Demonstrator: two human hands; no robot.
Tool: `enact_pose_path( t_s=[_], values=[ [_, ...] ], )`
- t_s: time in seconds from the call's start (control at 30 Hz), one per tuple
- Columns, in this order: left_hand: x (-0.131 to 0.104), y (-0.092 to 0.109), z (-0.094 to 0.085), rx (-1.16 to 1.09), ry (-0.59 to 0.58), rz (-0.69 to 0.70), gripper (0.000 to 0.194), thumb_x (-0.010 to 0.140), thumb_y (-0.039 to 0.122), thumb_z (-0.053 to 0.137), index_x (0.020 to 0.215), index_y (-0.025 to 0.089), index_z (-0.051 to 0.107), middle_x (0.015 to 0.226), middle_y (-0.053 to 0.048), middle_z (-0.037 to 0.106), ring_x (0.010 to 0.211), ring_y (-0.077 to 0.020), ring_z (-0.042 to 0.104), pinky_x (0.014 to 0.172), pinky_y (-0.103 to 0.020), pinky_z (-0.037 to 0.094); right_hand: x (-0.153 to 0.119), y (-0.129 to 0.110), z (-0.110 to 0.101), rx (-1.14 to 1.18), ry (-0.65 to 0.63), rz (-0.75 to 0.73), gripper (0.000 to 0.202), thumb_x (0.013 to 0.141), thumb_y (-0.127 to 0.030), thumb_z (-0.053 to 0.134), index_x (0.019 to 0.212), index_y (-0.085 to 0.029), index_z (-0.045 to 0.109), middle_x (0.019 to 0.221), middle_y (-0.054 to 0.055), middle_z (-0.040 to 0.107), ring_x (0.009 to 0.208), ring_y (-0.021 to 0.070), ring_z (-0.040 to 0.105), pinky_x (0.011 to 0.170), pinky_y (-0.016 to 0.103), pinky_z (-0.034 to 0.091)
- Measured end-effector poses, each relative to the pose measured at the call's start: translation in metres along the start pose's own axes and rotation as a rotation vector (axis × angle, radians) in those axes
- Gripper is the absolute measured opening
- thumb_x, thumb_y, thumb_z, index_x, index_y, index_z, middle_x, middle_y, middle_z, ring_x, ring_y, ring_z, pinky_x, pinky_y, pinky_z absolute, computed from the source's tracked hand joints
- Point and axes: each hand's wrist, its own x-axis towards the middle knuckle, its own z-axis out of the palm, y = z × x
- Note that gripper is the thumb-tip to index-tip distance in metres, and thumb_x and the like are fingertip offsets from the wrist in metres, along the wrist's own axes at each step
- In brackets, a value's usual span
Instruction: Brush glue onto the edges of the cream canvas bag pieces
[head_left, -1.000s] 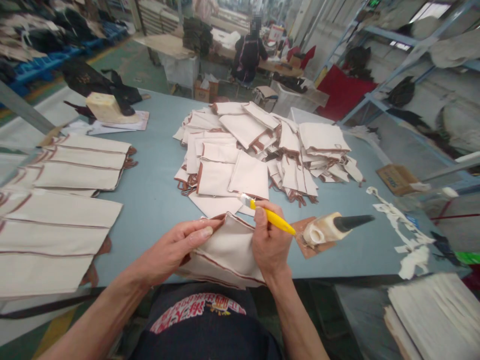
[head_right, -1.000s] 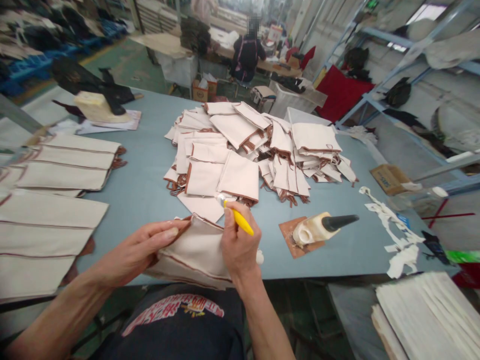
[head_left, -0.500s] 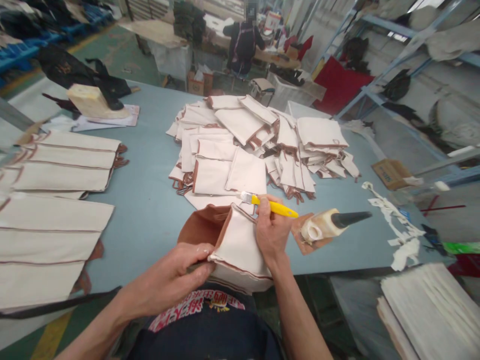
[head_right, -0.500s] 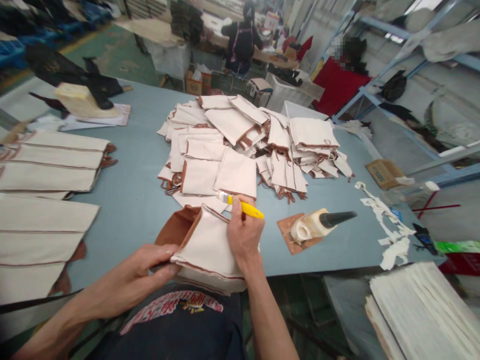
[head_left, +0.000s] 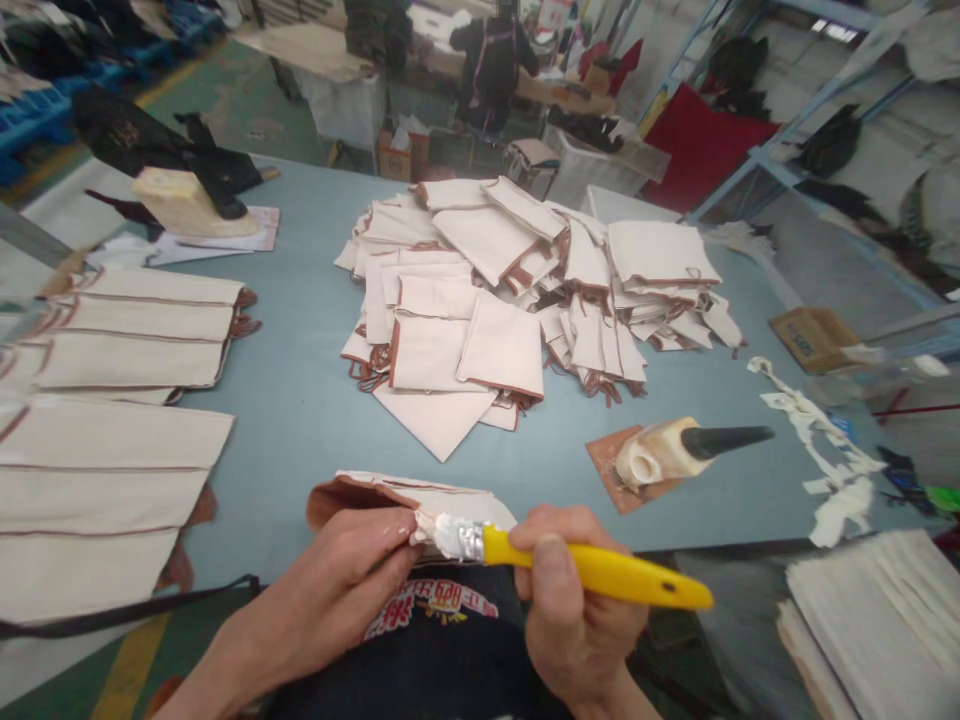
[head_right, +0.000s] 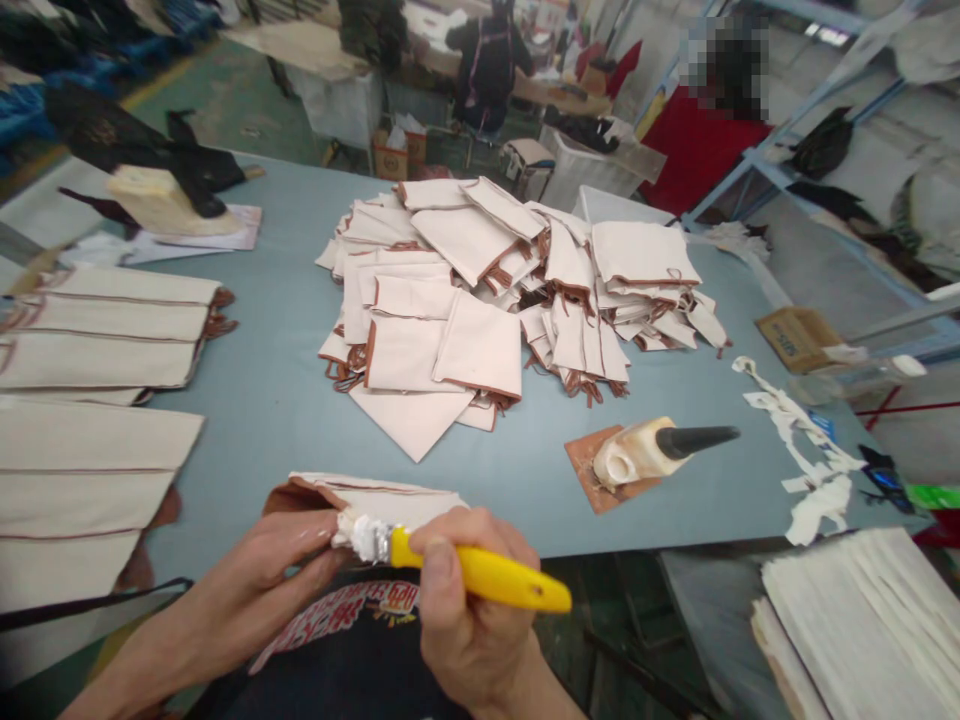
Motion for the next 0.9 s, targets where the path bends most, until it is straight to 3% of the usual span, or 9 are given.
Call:
enact_pose_path(
  t_s=[0.13,0.23,0.4,0.57,0.7,0.8,0.9],
  values=[
    [0.01,0.006,-0.001,-0.015,0.018,0.027,0.029,0.105,0.024,0.049,0.085,0.021,0.069,0.081,-0.003,0.074,0.076,-0.0192,0.067,0.075,-0.026,0.049,-0.001,0.002,0.001,0.004,0.013,-0.046,0.023,0.1,-0.032,0.055,0.084,-0.022,0.069,0.054,-0.005,0.052,0.041,0.0132,0.048,0.047,0.029,0.049],
    [0.016,0.006,-0.002,0.007,0.063,0.017,0.027,0.104,0.025,0.05,0.086,0.021,0.069,0.08,-0.003,0.073,0.074,-0.0193,0.066,0.073,-0.027,0.048,0.008,0.002,0.003,-0.012,0.081,-0.022,0.027,0.103,-0.03,0.05,0.084,-0.022,0.068,0.053,-0.006,0.049,0.04,0.0126,0.047,0.047,0.029,0.049],
    [0.022,0.004,-0.003,-0.057,0.078,0.04,0.027,0.102,0.025,0.053,0.081,0.022,0.068,0.079,-0.004,0.072,0.075,-0.0204,0.065,0.074,-0.028,0.049,0.01,0.0,0.011,-0.036,-0.021,-0.122,0.021,0.098,-0.03,0.056,0.084,-0.024,0.069,0.053,-0.005,0.052,0.045,0.0152,0.054,0.052,0.031,0.054],
    [0.025,-0.001,0.001,-0.054,0.114,0.039,0.025,0.101,0.025,0.055,0.079,0.023,0.067,0.079,-0.004,0.07,0.074,-0.0209,0.062,0.074,-0.029,0.049,0.008,0.008,0.008,-0.066,0.057,-0.057,0.022,0.101,-0.028,0.053,0.088,-0.023,0.07,0.061,-0.002,0.06,0.045,0.0137,0.053,0.049,0.029,0.05],
    [0.027,0.001,0.002,-0.074,0.118,0.041,0.027,0.101,0.026,0.054,0.076,0.022,0.065,0.076,-0.004,0.069,0.071,-0.0196,0.061,0.072,-0.029,0.048,0.007,0.007,0.01,-0.027,-0.029,-0.077,0.021,0.1,-0.033,0.058,0.085,-0.023,0.07,0.055,-0.004,0.055,0.044,0.0145,0.054,0.052,0.03,0.052],
    [0.03,0.005,-0.001,-0.123,0.133,0.009,0.028,0.1,0.028,0.056,0.075,0.021,0.066,0.076,-0.003,0.069,0.073,-0.0197,0.061,0.073,-0.029,0.047,0.017,0.006,0.012,0.127,0.036,0.016,0.024,0.102,-0.034,0.057,0.084,-0.023,0.069,0.052,-0.006,0.051,0.041,0.0114,0.048,0.045,0.025,0.044],
    [0.036,0.006,-0.006,-0.367,0.128,-0.143,0.025,0.098,0.04,0.063,0.086,0.019,0.072,0.082,-0.004,0.072,0.081,-0.0212,0.064,0.075,-0.028,0.049,0.037,0.011,0.01,0.307,0.159,0.178,0.03,0.105,-0.036,0.056,0.081,-0.022,0.065,0.048,-0.009,0.045,0.038,0.0089,0.041,0.041,0.02,0.036]
  ],
)
